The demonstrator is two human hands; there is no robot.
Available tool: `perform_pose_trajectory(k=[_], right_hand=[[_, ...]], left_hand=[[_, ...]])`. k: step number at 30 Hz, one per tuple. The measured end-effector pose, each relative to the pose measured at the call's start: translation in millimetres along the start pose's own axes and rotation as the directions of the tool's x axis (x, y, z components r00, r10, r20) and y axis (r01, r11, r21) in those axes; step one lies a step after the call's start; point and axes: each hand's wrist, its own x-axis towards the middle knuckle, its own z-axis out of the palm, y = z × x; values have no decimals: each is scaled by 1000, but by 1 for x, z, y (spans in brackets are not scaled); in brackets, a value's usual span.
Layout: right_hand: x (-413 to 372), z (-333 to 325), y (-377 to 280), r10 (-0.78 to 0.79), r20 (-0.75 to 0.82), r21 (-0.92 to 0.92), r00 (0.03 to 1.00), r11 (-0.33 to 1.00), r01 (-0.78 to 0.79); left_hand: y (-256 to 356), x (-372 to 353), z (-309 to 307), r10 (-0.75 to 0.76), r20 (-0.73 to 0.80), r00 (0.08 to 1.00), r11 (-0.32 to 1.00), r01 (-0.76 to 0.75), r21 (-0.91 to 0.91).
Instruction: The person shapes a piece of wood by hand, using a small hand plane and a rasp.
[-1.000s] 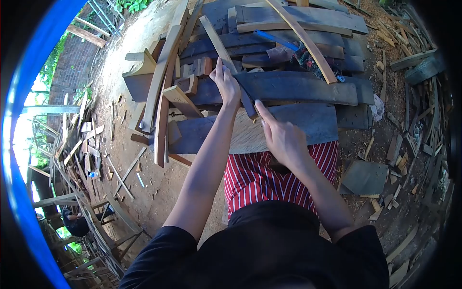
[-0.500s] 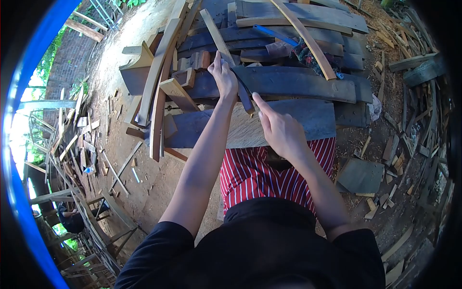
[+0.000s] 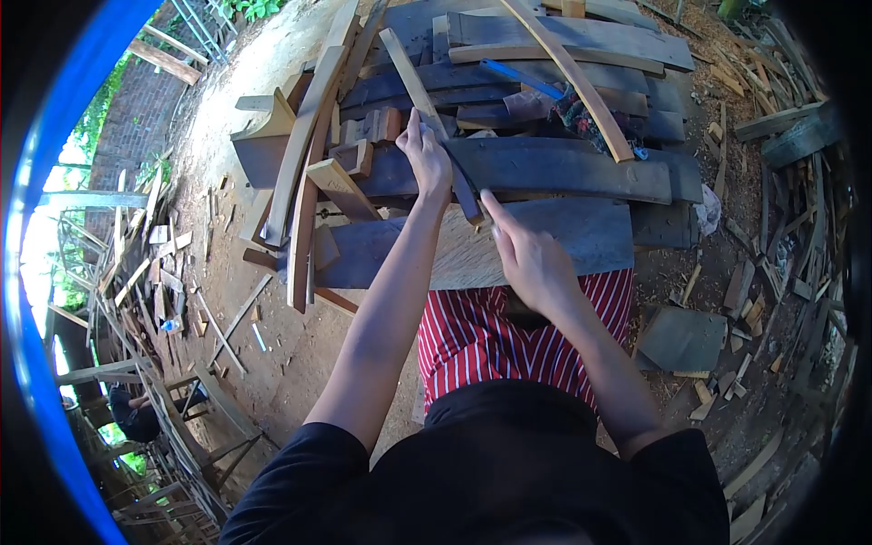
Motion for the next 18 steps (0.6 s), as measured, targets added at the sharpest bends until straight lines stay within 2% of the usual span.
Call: perform_pose_trajectory(k=[1,3,4,6,8,9,11,13,16,18], right_hand=[[-4,1,4,-1,3,-8,1000,1000,2],[-15,8,11,-104,-106,5,989,994,105],[-11,6,8,-94,-94,9,991,995,95],[16,-4,-4,37,38,32,999,999,-38],[17,-1,-3,22,2,3,1000,1000,-22],[8,-5,-3,22,27,1,999,1000,-22],[-2,-9,-1,27,62,-13,998,1000,-26],[-12,-8,1,-37,-1,-30,999,999,37],[14,-12,-9,60,102,-46,993,997,-56],[12,-6,-4,22,71,-68,997,998,-18]], left_hand=[[2,0,1,-21,3,1000,1000,21,-22],[4,-5,0,-63,7,998,997,63,-38],[6,-6,-1,-66,12,998,997,67,-34],[7,-5,-2,-51,14,999,998,52,-31],[4,-2,-3,2,25,1000,1000,-3,10],[8,-5,-2,-17,19,1000,999,18,-48],[11,-3,-1,-31,17,999,998,32,-49],[6,-8,-2,-66,18,998,997,66,-35],[2,-1,0,-52,17,999,998,52,-38],[-5,4,0,-20,12,1000,999,20,-34]])
